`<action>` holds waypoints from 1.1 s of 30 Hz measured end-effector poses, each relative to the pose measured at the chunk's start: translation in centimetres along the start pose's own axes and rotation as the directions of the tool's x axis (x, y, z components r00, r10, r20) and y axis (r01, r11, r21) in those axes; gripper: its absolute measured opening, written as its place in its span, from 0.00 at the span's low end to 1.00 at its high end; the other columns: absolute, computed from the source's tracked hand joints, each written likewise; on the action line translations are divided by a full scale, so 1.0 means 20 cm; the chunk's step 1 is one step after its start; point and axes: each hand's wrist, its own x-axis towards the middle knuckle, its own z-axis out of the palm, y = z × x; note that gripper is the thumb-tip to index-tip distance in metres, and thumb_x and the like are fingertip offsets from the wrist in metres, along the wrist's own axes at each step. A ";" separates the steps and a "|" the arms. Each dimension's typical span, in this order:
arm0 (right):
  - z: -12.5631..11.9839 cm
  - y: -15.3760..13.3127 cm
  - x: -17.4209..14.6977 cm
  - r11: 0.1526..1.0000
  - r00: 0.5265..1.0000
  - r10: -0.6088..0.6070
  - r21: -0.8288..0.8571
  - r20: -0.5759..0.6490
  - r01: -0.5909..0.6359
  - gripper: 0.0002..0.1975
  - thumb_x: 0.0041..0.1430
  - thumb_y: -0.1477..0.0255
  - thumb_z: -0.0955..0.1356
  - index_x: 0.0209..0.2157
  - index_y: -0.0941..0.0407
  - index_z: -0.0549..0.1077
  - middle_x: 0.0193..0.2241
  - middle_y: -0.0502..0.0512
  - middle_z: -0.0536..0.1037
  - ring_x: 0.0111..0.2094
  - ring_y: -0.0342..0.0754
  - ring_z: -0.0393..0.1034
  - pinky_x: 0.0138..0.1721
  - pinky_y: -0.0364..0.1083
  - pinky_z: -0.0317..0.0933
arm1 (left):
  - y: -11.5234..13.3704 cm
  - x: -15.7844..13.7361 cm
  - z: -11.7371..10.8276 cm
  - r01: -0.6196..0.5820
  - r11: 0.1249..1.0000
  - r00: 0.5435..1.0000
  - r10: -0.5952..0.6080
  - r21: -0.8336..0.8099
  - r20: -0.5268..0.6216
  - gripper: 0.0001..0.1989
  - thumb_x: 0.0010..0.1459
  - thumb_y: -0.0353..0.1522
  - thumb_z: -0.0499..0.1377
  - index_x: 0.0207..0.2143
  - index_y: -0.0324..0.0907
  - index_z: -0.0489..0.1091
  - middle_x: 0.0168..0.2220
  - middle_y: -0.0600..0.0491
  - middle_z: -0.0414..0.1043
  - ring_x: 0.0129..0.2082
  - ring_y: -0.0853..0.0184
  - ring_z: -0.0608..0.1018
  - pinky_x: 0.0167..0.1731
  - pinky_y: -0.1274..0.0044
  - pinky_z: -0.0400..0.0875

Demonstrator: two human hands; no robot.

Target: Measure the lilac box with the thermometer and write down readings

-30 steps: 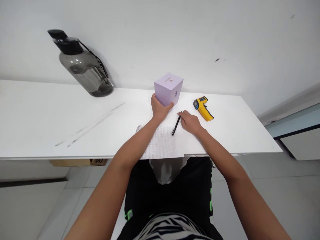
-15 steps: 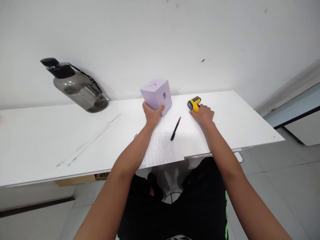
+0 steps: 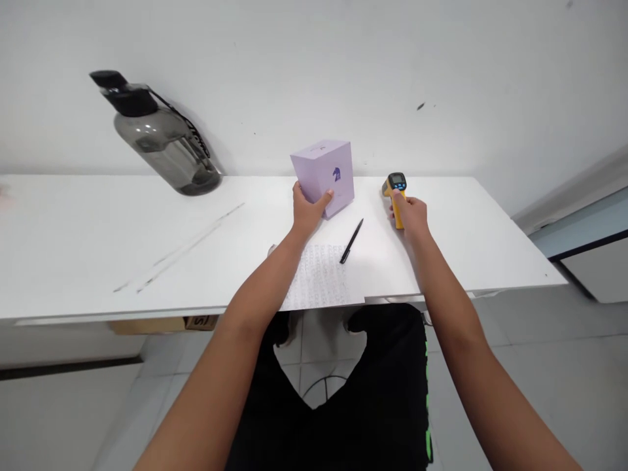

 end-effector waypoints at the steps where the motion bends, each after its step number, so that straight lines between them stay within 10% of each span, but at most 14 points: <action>1: 0.01 -0.02 -0.01 0.990 0.998 0.061 0.123 0.033 -0.065 0.19 0.68 0.53 0.75 0.34 0.52 0.72 0.30 0.53 0.79 0.27 0.45 0.72 0.29 0.45 0.70 | 0.01 0.00 0.01 0.009 1.000 1.000 -0.009 -0.010 -0.003 0.49 0.50 0.46 0.83 0.68 0.50 0.64 0.71 0.40 0.71 0.75 0.44 0.74 0.76 0.54 0.70; 4: 0.08 -0.09 -0.04 0.954 0.997 0.077 0.291 -0.022 -0.067 0.14 0.62 0.61 0.78 0.35 0.52 0.73 0.29 0.48 0.76 0.26 0.43 0.69 0.26 0.42 0.66 | 0.05 -0.02 0.02 0.045 0.999 0.998 -0.045 -0.007 -0.044 0.48 0.50 0.44 0.83 0.67 0.47 0.64 0.71 0.37 0.72 0.73 0.43 0.75 0.75 0.52 0.71; 10: 0.29 -0.23 -0.12 0.827 0.945 -0.243 0.463 -0.218 0.319 0.18 0.51 0.65 0.76 0.43 0.50 0.72 0.41 0.52 0.83 0.40 0.48 0.76 0.40 0.47 0.73 | 0.13 -0.05 0.02 0.037 0.999 0.997 -0.035 0.024 -0.073 0.42 0.49 0.42 0.81 0.60 0.46 0.66 0.66 0.37 0.76 0.69 0.45 0.79 0.71 0.54 0.75; 19: 0.44 -0.22 -0.31 0.872 0.951 -0.157 0.489 0.266 0.008 0.24 0.36 0.62 0.78 0.39 0.53 0.78 0.26 0.44 0.76 0.27 0.46 0.68 0.35 0.50 0.69 | 0.12 -0.04 0.01 0.083 0.992 0.993 -0.090 -0.097 -0.071 0.37 0.50 0.41 0.80 0.57 0.47 0.66 0.62 0.41 0.78 0.63 0.51 0.83 0.66 0.59 0.79; 33: 0.40 -0.24 -0.33 0.935 0.950 -0.103 0.353 0.296 -0.009 0.18 0.37 0.70 0.75 0.36 0.53 0.81 0.31 0.49 0.83 0.27 0.45 0.71 0.33 0.48 0.70 | 0.09 -0.05 0.03 0.067 0.997 0.993 -0.070 -0.032 -0.090 0.42 0.48 0.40 0.82 0.59 0.47 0.66 0.64 0.41 0.76 0.66 0.49 0.80 0.68 0.58 0.76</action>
